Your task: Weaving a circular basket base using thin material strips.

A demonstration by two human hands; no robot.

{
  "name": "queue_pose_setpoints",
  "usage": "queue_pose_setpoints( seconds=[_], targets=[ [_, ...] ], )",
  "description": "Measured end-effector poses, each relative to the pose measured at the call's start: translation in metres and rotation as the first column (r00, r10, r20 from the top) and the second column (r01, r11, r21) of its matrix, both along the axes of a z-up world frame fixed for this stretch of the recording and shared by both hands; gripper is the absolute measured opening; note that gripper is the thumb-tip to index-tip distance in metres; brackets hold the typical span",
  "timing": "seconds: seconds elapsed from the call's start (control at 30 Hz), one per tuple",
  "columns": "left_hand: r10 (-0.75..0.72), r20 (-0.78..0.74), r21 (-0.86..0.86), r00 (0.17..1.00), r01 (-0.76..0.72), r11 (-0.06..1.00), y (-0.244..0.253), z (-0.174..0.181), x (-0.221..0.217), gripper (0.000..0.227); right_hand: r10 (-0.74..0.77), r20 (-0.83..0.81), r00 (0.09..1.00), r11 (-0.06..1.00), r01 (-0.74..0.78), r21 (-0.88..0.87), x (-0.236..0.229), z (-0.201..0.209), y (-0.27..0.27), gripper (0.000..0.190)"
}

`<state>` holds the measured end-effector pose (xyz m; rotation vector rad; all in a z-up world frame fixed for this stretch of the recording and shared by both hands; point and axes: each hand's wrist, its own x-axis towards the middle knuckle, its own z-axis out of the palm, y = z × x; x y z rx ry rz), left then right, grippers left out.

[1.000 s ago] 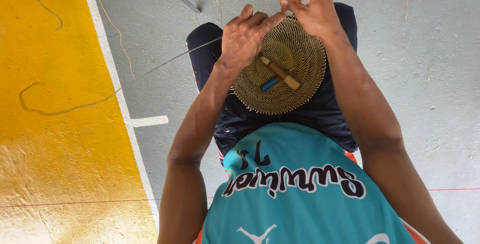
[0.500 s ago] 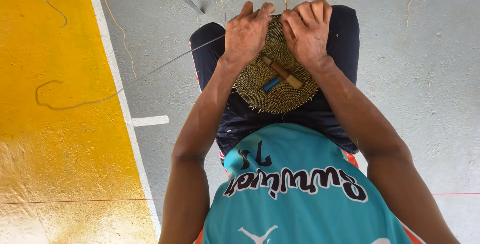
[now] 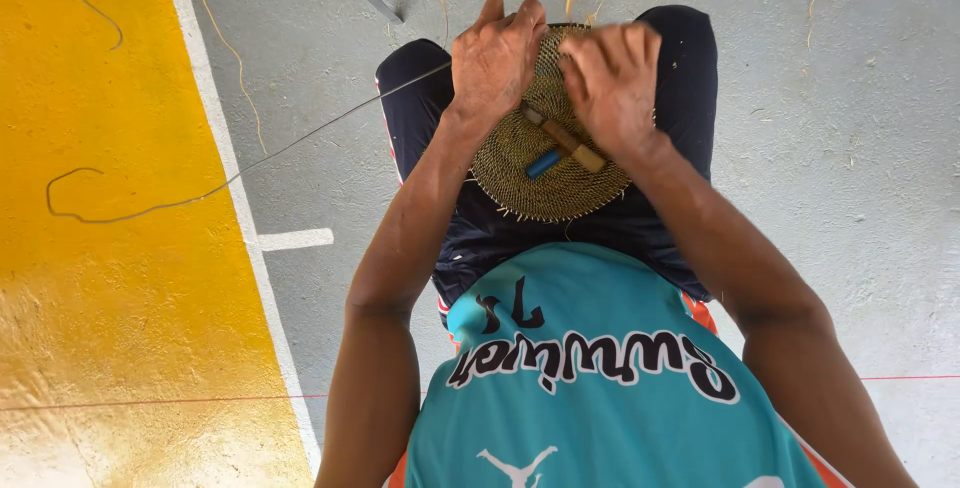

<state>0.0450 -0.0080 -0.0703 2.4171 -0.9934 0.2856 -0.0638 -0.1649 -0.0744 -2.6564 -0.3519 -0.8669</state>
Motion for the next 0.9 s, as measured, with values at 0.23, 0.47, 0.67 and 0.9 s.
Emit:
queue_pose_setpoints(
  seconds=[0.23,0.47,0.67,0.9],
  targets=[
    [0.004,-0.024,-0.015,1.0,-0.005,1.0,0.004,0.012,-0.005,0.013,-0.015,0.009,1.0,0.999,0.014,0.051,0.015,0.003,-0.004,0.012],
    [0.053,-0.163,0.071,0.985,-0.042,0.997,-0.003,0.007,-0.003,0.014,0.615,0.084,0.784,0.76,-0.618,0.202,-0.073,0.209,0.063,0.01],
    [0.072,-0.147,0.053,0.986,-0.065,0.997,0.014,-0.031,-0.002,0.017,0.418,-0.202,0.886,0.616,-0.113,0.78,0.027,0.141,0.031,0.007],
    [0.014,0.053,-0.045,0.999,-0.011,0.999,0.012,0.032,-0.03,0.01,0.157,-0.148,0.976,0.913,-0.086,0.399,0.046,0.042,-0.014,0.013]
  ],
)
